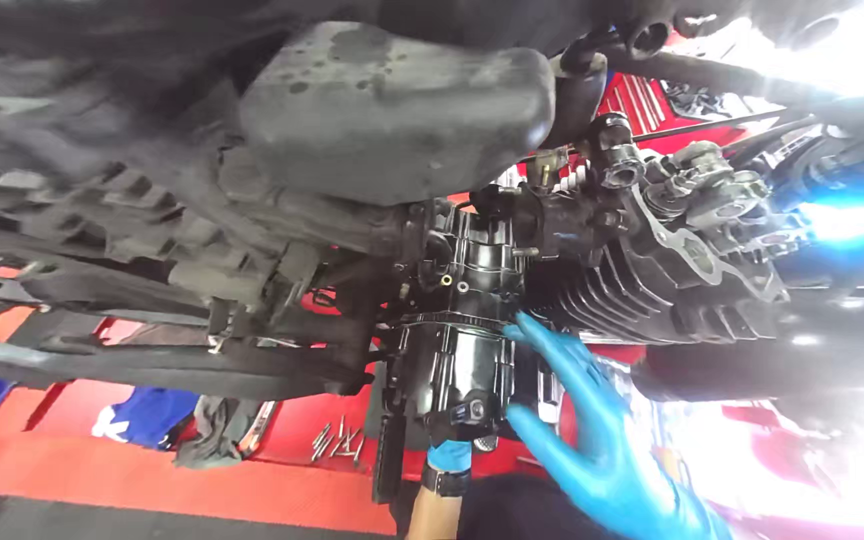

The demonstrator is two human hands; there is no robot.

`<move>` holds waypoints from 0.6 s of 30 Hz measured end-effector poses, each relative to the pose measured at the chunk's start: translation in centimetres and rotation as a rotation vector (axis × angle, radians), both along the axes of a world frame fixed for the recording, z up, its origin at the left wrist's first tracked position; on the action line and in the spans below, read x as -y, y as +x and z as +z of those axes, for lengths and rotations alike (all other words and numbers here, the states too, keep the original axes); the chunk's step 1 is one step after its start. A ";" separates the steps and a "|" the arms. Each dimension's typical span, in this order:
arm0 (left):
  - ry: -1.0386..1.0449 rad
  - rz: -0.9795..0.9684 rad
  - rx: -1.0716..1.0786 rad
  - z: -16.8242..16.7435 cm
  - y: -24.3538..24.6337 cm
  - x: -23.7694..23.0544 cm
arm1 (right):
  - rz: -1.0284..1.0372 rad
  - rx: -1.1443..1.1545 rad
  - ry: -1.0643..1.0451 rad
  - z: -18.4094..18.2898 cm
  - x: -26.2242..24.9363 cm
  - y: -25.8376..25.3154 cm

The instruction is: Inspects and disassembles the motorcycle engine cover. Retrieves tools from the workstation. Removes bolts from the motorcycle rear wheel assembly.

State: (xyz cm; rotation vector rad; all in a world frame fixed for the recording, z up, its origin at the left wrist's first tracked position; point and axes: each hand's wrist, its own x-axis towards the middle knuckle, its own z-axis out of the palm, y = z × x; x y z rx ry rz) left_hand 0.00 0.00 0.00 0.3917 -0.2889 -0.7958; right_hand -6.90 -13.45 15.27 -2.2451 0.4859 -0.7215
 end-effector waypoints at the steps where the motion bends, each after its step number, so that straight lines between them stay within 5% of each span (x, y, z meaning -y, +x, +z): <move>1: -0.054 -0.010 0.048 -4.3 0.1 0.0 | -0.020 -0.015 -0.104 -0.7 -0.3 -0.8; 3: 0.042 0.030 0.034 -6.9 -0.3 0.1 | -0.042 -0.108 -0.244 -2.1 -0.8 -2.2; 7: 0.558 0.256 0.175 -5.2 0.0 2.2 | -0.067 -0.259 -0.315 -3.5 -1.0 -3.5; 11: 0.595 0.358 0.126 -4.5 0.5 3.8 | -0.109 -0.294 -0.407 -3.9 -0.9 -3.3; 15: 0.470 0.169 -0.523 -1.6 1.9 4.8 | -0.099 -0.283 -0.465 -4.3 0.0 -3.2; 18: 0.427 0.169 -0.544 -2.2 2.0 5.0 | -0.075 -0.311 -0.433 -3.9 0.5 -3.3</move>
